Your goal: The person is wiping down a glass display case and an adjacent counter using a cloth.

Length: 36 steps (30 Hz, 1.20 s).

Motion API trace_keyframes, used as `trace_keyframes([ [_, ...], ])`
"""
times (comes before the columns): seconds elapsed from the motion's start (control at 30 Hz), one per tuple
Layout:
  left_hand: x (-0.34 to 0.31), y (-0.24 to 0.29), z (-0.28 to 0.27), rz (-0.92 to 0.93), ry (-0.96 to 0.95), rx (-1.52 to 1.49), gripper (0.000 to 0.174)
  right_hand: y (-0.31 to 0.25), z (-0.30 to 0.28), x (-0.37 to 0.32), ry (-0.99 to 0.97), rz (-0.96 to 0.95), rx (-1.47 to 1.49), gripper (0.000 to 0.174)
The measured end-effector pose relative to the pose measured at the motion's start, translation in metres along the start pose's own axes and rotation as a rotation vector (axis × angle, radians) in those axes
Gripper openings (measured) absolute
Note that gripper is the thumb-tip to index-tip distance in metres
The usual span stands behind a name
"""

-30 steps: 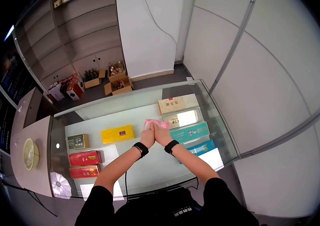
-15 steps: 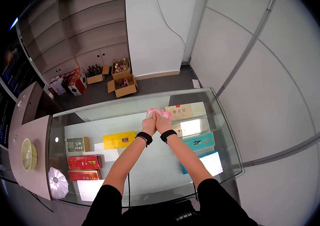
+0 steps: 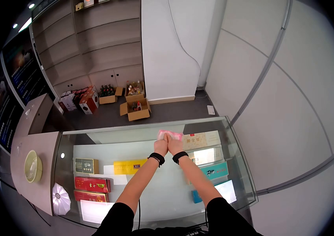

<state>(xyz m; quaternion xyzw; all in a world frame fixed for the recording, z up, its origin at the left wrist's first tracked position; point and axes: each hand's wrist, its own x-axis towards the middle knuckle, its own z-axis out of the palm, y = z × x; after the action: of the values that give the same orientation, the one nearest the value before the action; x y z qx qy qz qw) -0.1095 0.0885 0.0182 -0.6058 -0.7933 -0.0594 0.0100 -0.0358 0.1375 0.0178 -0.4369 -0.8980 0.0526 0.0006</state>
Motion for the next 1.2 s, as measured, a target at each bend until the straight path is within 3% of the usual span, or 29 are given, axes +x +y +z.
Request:
trace_keyframes([
  [0.17,-0.065,0.012,-0.013,0.034,-0.062,-0.082,0.047,0.003,0.003,-0.065,0.05,-0.17,0.12,0.045],
  [0.27,-0.124,0.022,-0.016,0.119,0.034,-0.126,0.054,-0.005,-0.013,-0.13,0.051,-0.289,0.122,0.053],
  [0.33,-0.174,0.032,-0.024,0.141,-0.043,-0.187,0.054,-0.005,-0.008,-0.179,0.064,-0.369,0.159,0.055],
  [0.4,-0.225,0.042,-0.033,0.18,-0.098,-0.197,0.054,-0.008,-0.014,-0.229,-0.059,-0.376,0.177,0.057],
  [0.43,-0.249,0.046,-0.037,0.193,-0.155,-0.224,0.057,-0.007,-0.013,-0.255,-0.004,-0.439,0.181,0.057],
  [0.47,-0.266,0.049,-0.05,0.241,-0.204,-0.237,0.059,-0.009,-0.016,-0.272,-0.107,-0.439,0.181,0.057],
  [0.6,-0.299,0.05,-0.06,0.313,-0.28,-0.234,0.061,-0.01,-0.015,-0.31,-0.116,-0.506,0.114,0.057],
  [0.7,-0.286,0.041,-0.06,0.403,-0.308,-0.203,0.06,-0.015,-0.021,-0.296,-0.178,-0.508,0.198,0.056],
  [0.9,-0.2,0.012,-0.043,0.3,-0.283,-0.202,0.056,-0.022,-0.005,-0.205,-0.047,-0.506,0.176,0.062],
  [1.1,-0.098,-0.032,-0.031,0.159,-0.168,-0.112,0.057,-0.038,-0.011,-0.084,-0.025,-0.41,0.191,0.06],
  [1.2,-0.063,-0.046,-0.027,0.057,-0.183,-0.078,0.056,-0.049,-0.002,-0.039,-0.042,-0.223,0.131,0.051],
])
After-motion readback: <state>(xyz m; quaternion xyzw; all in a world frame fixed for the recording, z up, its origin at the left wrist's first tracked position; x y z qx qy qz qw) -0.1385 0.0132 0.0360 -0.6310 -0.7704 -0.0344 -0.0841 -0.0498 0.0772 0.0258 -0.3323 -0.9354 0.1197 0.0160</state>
